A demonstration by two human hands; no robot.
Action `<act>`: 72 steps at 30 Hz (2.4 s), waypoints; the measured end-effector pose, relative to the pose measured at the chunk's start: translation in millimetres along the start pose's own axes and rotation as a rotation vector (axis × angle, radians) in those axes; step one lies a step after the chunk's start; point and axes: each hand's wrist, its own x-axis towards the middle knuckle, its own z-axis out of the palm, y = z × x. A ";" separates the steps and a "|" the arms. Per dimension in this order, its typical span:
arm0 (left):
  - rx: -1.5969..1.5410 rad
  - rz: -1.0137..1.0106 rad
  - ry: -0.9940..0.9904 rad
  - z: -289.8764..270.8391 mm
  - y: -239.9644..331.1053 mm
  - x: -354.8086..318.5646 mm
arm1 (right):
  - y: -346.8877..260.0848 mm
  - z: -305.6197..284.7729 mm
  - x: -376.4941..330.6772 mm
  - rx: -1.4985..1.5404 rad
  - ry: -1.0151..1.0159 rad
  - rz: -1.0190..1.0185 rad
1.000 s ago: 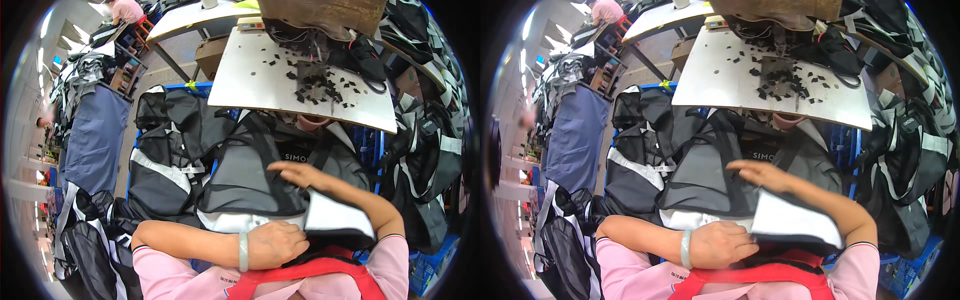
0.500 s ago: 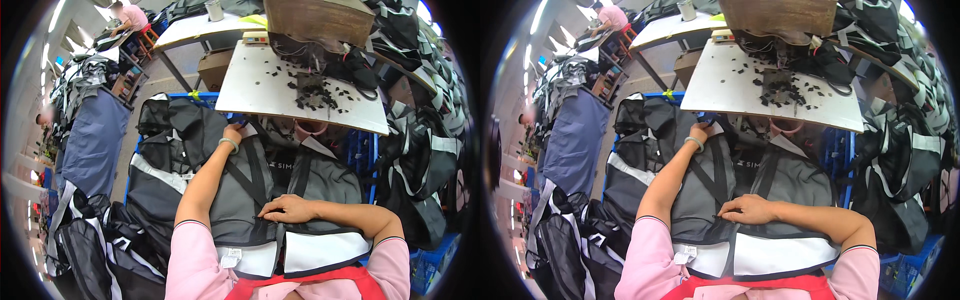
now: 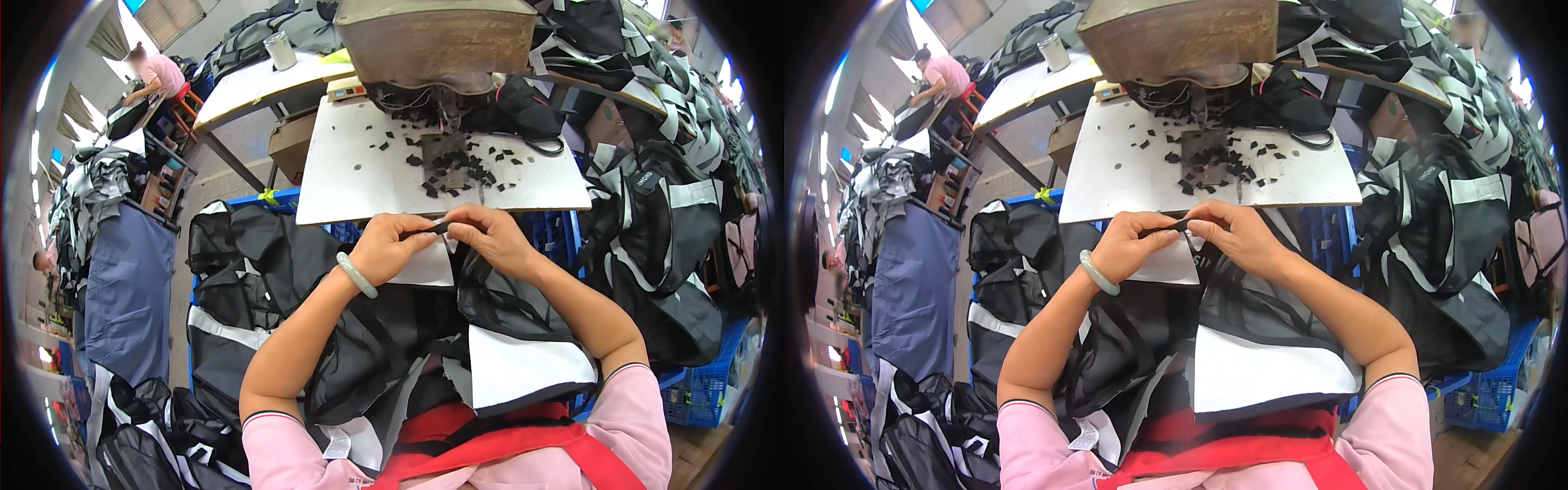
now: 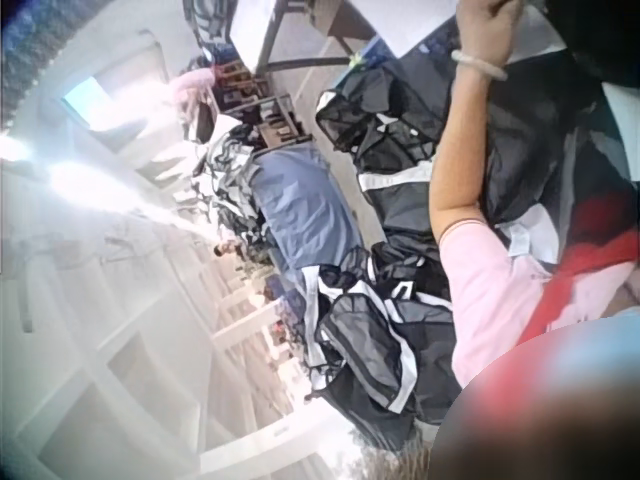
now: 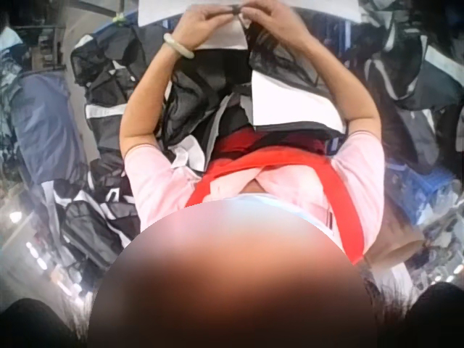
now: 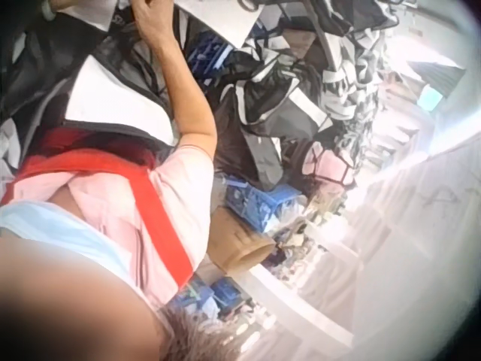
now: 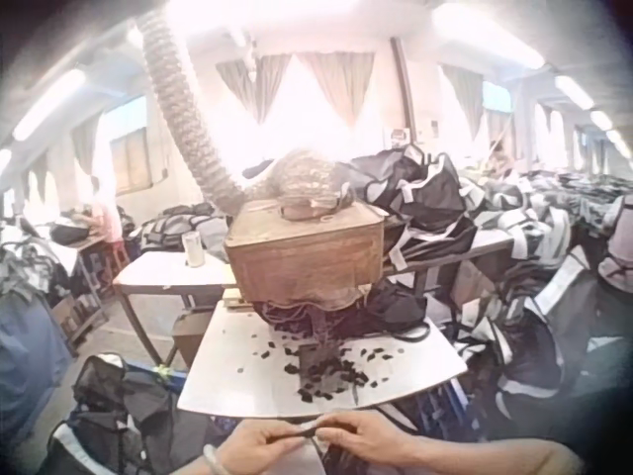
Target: The recorder is assembling and sewing components of black and gray bags at an industrial workstation.
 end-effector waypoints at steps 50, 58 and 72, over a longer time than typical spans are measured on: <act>-0.013 0.044 0.326 -7.8 -14.3 135.4 | 24.9 -79.2 109.7 0.353 0.228 -0.048; 0.086 -0.103 0.306 -13.6 -16.2 81.2 | 21.4 -109.7 46.9 -0.131 0.222 -0.003; -0.390 -0.287 0.305 28.1 -185.0 -76.8 | 10.3 -55.3 -229.8 -0.491 0.242 0.070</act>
